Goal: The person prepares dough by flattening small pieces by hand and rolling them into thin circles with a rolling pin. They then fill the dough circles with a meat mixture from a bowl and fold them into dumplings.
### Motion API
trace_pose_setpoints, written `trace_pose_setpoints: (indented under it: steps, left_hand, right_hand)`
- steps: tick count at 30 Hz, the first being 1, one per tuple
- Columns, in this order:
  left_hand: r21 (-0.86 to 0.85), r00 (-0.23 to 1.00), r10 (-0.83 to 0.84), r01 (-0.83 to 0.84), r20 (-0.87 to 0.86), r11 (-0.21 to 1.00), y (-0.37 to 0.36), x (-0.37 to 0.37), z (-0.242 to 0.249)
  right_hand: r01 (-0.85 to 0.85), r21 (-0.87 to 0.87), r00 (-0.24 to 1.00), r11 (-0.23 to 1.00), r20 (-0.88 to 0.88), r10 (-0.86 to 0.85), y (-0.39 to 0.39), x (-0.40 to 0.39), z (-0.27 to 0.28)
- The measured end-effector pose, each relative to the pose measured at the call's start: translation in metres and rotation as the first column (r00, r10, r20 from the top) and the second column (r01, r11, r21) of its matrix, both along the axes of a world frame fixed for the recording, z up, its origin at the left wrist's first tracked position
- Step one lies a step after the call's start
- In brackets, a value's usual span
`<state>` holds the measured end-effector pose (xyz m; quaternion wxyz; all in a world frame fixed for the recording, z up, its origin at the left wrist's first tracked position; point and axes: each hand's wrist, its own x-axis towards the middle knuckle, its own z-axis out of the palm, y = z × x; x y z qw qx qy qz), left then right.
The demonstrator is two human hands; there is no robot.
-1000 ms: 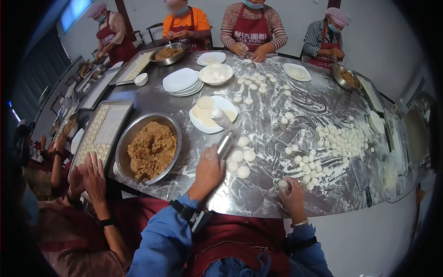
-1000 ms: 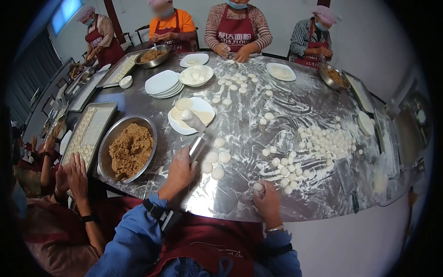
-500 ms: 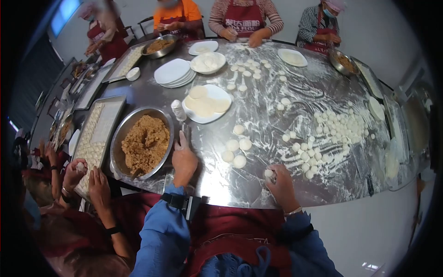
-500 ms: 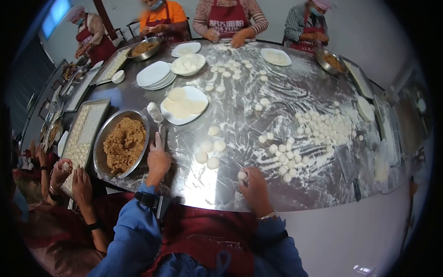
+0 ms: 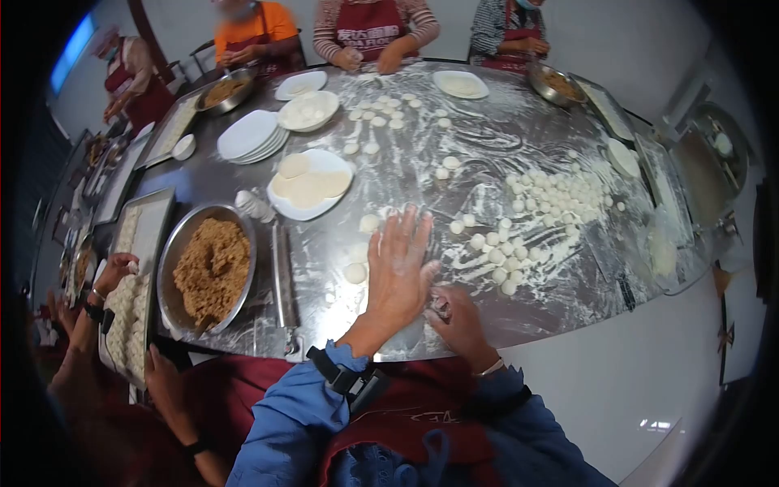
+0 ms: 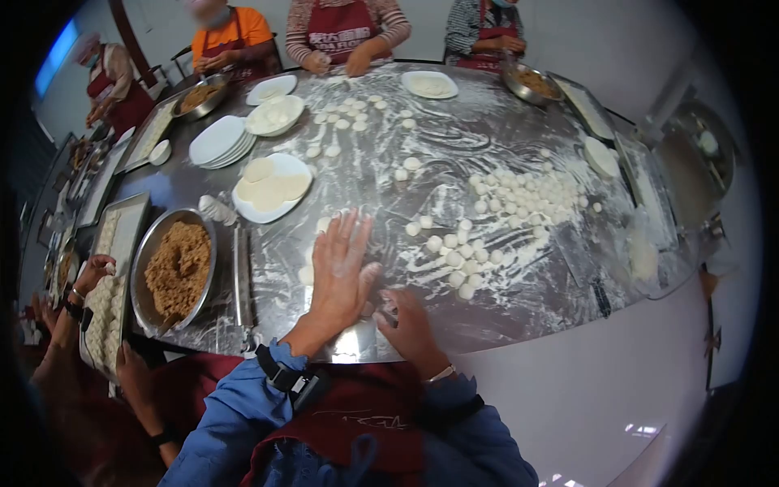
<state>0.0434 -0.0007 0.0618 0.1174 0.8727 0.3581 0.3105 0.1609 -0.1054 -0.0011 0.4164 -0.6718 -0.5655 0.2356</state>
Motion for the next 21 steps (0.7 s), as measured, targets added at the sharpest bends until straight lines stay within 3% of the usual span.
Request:
trace_pose_setpoints:
  steps: [1, 3, 4, 6, 7, 9, 13, 15, 16, 18, 21]
  left_hand:
    - [-0.030, 0.995, -0.068, 0.066, -0.067, 0.997, -0.003, 0.010, -0.004]
    - [-0.048, 0.987, -0.135, 0.131, -0.087, 0.990, -0.005, 0.024, -0.037]
    - [-0.065, 0.972, -0.147, 0.137, -0.184, 0.988, -0.007, 0.027, -0.060]
    - [-0.068, 0.937, -0.198, 0.187, -0.287, 0.980, -0.005, 0.034, -0.078]
    - [-0.074, 0.934, -0.217, 0.204, -0.283, 0.976, -0.007, 0.034, -0.081]
    - [-0.052, 0.924, -0.233, 0.228, -0.303, 0.972, -0.002, 0.037, -0.079]
    - [-0.062, 0.926, -0.226, 0.218, -0.303, 0.974, 0.003, 0.018, -0.081]
    - [-0.020, 0.937, -0.181, 0.184, -0.300, 0.983, 0.012, 0.001, -0.085]
    - [-0.005, 0.940, -0.138, 0.143, -0.311, 0.990, 0.016, -0.007, -0.083]
    - [0.036, 0.942, -0.073, 0.090, -0.328, 0.995, 0.024, -0.021, -0.082]
    - [0.034, 0.947, -0.052, 0.067, -0.318, 0.997, 0.029, -0.034, -0.078]
  right_hand:
    - [0.021, -0.004, 1.000, 1.000, 0.010, -0.021, -0.006, 0.011, -0.004]
    - [0.275, 0.153, 0.937, 0.949, 0.180, -0.300, -0.017, 0.041, -0.015]
    - [0.289, 0.151, 0.930, 0.945, 0.188, -0.314, -0.022, 0.055, -0.011]
    - [0.409, 0.248, 0.708, 0.878, 0.520, -0.477, -0.031, 0.074, -0.001]
    - [0.424, 0.242, 0.699, 0.873, 0.526, -0.485, -0.038, 0.075, -0.002]
    - [0.439, 0.158, 0.778, 0.884, 0.425, -0.463, -0.034, 0.082, -0.006]
    - [0.463, 0.082, 0.817, 0.883, 0.347, -0.461, -0.033, 0.071, -0.015]
    - [0.331, 0.042, 0.931, 0.943, 0.148, -0.334, -0.032, 0.050, -0.011]
    - [0.328, 0.037, 0.934, 0.944, 0.140, -0.330, -0.029, 0.035, -0.009]
    - [0.194, 0.035, 0.967, 0.980, -0.172, -0.186, -0.016, 0.008, -0.004]
    - [0.061, 0.085, 0.990, 0.995, -0.133, -0.049, -0.001, -0.009, -0.020]
